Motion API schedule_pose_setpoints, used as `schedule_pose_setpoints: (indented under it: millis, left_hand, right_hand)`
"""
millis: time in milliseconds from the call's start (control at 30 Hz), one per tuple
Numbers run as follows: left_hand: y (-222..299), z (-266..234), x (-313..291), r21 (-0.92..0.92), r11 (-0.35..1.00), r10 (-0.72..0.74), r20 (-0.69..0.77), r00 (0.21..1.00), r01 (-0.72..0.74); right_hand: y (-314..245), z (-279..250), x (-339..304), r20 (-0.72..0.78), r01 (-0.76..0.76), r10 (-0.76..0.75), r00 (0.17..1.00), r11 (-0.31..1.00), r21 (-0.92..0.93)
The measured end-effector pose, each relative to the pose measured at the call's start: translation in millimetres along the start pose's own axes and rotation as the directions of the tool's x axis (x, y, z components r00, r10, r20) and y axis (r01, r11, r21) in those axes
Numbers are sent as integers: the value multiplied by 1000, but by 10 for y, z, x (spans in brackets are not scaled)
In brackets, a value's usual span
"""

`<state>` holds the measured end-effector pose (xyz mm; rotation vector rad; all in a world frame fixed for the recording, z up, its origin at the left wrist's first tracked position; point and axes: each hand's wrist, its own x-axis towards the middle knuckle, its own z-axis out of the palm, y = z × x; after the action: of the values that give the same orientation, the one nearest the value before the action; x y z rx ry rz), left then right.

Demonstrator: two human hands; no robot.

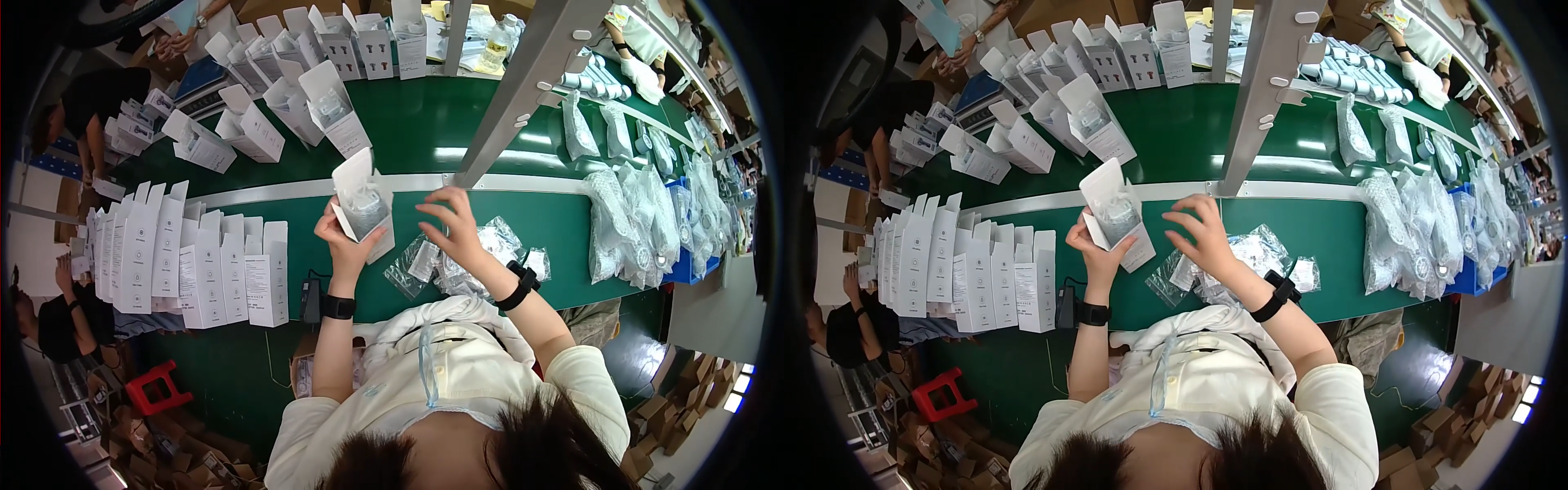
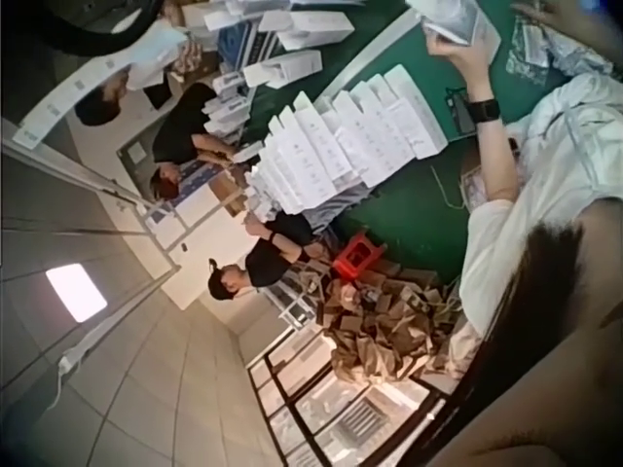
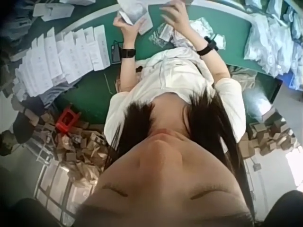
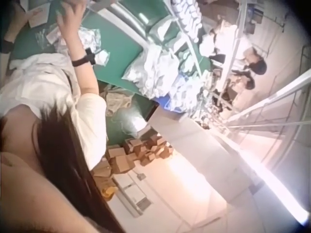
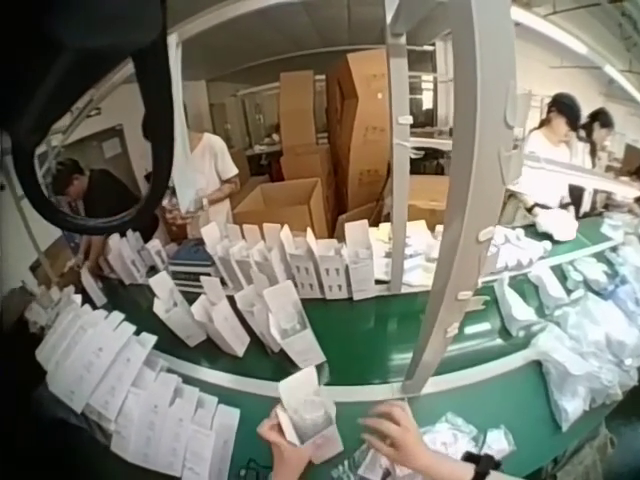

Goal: The person packages handheld devices by hand, placing a bubble-wrapped object and a small plastic bag of accessories into a white cardboard box. They then set the box on the assembly line and repeat the process for the next item.

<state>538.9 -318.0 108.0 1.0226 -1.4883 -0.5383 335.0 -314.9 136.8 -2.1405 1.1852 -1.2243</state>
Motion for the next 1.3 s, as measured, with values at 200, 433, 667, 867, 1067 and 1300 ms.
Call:
schedule_pose_setpoints:
  millis: [200, 433, 667, 867, 1067, 1300]
  left_hand:
    - [239, -264, -13, 192, 961, -209, 35, 977, 199]
    - [686, -225, 57, 525, 794, -402, 76, 913, 306]
    - [653, -11, 94, 612, 765, -276, 32, 961, 200]
    - [693, 106, 91, 568, 802, -223, -1, 975, 184]
    - [725, 166, 30, 572, 802, -186, -36, 982, 173]
    - [678, 206, -50, 567, 798, -196, -71, 978, 201]
  right_hand:
    - [369, 424, -717, 651, 329, -61, 756, 896, -299]
    - [350, 58, -375, 248, -217, 216, 944, 976, -25]
    - [-343, 272, 186, -220, -24, 349, 911, 576, 817]
    - [-271, 261, 341, -152, 265, -236, 960, 940, 216]
    - [-147, 164, 267, -298, 240, -195, 934, 963, 124]
    - [-11, 154, 200, -48, 164, -157, 986, 945, 284]
